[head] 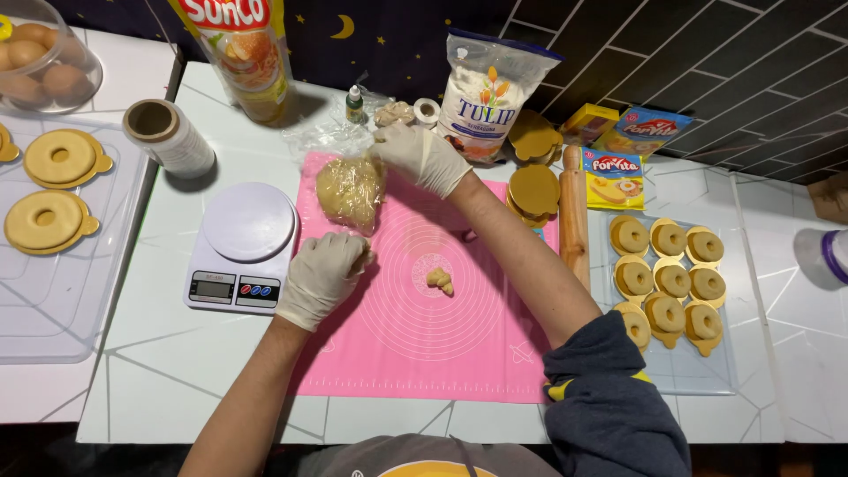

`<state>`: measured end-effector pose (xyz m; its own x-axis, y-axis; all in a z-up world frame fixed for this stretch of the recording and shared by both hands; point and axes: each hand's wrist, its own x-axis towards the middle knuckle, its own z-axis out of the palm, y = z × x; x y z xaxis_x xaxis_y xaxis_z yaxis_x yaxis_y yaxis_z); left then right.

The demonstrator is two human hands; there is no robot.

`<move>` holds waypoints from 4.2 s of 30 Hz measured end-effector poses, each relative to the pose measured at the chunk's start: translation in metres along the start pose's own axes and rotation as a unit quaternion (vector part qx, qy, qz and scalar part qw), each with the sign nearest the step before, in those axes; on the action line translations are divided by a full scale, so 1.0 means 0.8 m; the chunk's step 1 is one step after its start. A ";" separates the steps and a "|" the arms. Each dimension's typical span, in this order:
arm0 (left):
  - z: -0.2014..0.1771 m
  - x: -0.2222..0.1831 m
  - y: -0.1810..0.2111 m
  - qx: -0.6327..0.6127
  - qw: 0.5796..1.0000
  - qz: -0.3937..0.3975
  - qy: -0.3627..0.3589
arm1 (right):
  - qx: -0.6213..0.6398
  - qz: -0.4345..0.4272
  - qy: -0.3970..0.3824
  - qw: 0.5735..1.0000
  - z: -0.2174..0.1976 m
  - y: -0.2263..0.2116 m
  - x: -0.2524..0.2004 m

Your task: Preparing and shaping dough into donuts on a workstation using a rolling pin and manual techniques.

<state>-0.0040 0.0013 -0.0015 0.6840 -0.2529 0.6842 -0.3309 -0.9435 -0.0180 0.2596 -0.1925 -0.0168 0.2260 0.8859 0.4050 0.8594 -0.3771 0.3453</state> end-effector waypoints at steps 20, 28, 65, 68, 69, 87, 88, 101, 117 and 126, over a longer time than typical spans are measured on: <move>-0.002 0.144 -0.079 -0.117 0.976 -0.134 -0.124 | 0.264 0.073 0.019 0.962 -0.024 -0.003 -0.001; 0.016 0.137 -0.085 -0.118 0.971 -0.128 -0.164 | 0.174 0.136 0.024 0.975 -0.049 -0.005 -0.014; 0.024 0.027 -0.009 -0.023 0.996 -0.071 0.042 | -0.018 0.019 -0.023 0.999 -0.114 -0.010 0.040; 0.002 0.036 -0.008 -0.119 0.984 -0.131 0.030 | 0.042 0.024 -0.061 0.997 -0.143 -0.010 0.061; -0.005 0.039 -0.008 -0.127 0.981 -0.140 0.042 | 0.051 0.016 -0.033 0.998 -0.140 -0.008 0.063; 0.005 0.024 0.003 0.169 0.978 0.121 -0.004 | 0.156 0.100 -0.137 0.973 -0.151 -0.018 0.039; 0.003 0.031 0.004 0.168 0.978 0.121 -0.004 | 0.157 0.101 -0.137 0.973 -0.152 -0.021 0.039; 0.001 0.044 0.000 0.052 0.993 0.089 0.055 | 0.030 0.102 -0.116 0.988 -0.106 -0.033 0.022; -0.020 0.084 -0.011 -0.295 0.918 -0.207 0.168 | 0.150 0.260 -0.399 0.866 -0.183 -0.027 0.079; -0.037 0.082 0.007 -0.456 0.784 -0.388 0.162 | 0.113 0.098 -0.170 0.974 -0.098 -0.023 0.059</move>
<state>0.0201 -0.0144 0.0648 0.7571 0.5294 0.3827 -0.3245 -0.2036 0.9237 0.2184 -0.1648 0.0624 0.5021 0.8555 0.1267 0.8546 -0.5132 0.0785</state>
